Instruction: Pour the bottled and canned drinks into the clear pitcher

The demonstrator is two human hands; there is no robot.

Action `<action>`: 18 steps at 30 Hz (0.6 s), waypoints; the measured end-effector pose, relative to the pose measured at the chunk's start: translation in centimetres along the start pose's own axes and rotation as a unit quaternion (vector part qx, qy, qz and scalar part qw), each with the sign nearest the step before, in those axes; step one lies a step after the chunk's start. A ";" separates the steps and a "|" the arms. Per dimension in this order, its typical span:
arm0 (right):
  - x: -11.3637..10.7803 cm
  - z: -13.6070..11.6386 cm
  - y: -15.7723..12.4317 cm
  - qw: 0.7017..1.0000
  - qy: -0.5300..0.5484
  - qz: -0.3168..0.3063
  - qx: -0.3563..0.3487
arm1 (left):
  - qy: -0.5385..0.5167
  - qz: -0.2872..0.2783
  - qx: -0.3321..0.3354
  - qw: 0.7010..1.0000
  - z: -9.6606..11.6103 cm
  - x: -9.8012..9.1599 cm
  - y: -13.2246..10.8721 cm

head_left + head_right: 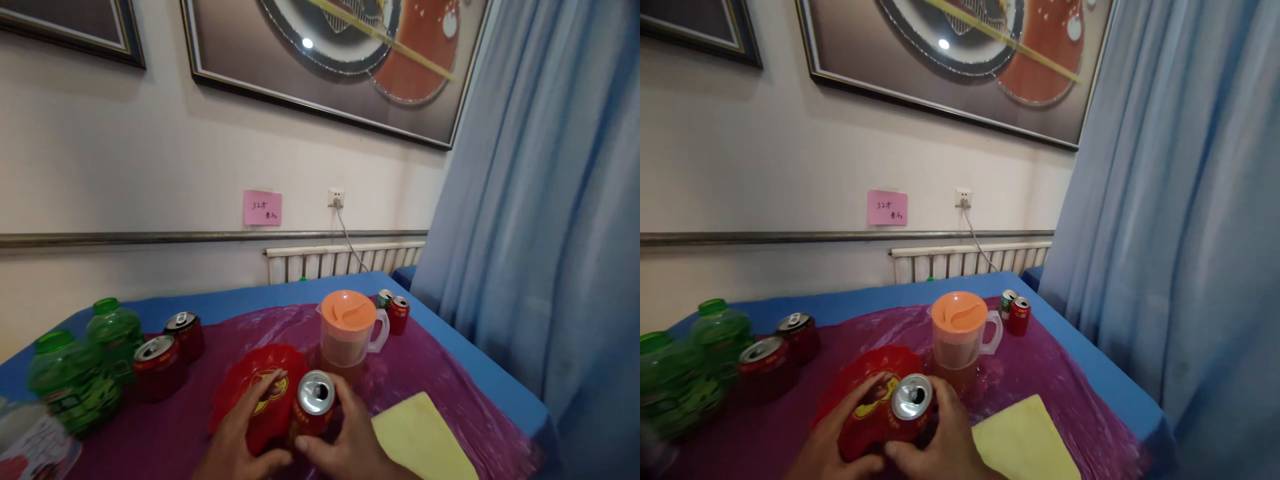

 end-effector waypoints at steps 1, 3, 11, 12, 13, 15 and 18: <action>-1.4 0.3 -0.6 1.000 0.008 0.022 -0.003 | 0.010 0.010 0.004 1.000 -0.2 -0.1 0.1; -5.0 1.0 -1.5 0.996 -0.014 0.090 0.006 | 0.032 0.041 0.008 0.999 -0.5 -0.3 0.2; -21.7 6.7 2.1 0.926 -0.200 0.312 0.075 | 0.039 0.095 -0.020 0.995 0.1 -1.5 1.2; -22.9 7.5 2.9 0.919 -0.213 0.323 0.073 | 0.036 0.100 -0.024 0.994 0.1 -1.6 1.3; -23.8 8.3 3.8 0.914 -0.223 0.331 0.072 | 0.033 0.104 -0.027 0.994 0.1 -1.7 1.4; -25.0 9.8 5.1 0.909 -0.231 0.339 0.068 | 0.030 0.114 -0.033 0.992 0.0 -1.8 1.6; -25.5 11.1 6.5 0.908 -0.228 0.349 0.052 | 0.031 0.132 -0.042 0.990 0.0 -1.9 1.8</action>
Point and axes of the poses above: each hand's wrist, its own y-axis towards the middle knuckle, its own x-axis out of the palm, z = x × y, the point moved 2 cm from there along y, towards the middle knuckle, and after that the axes turned 3 degrees about -x, right-handed, at the moved point
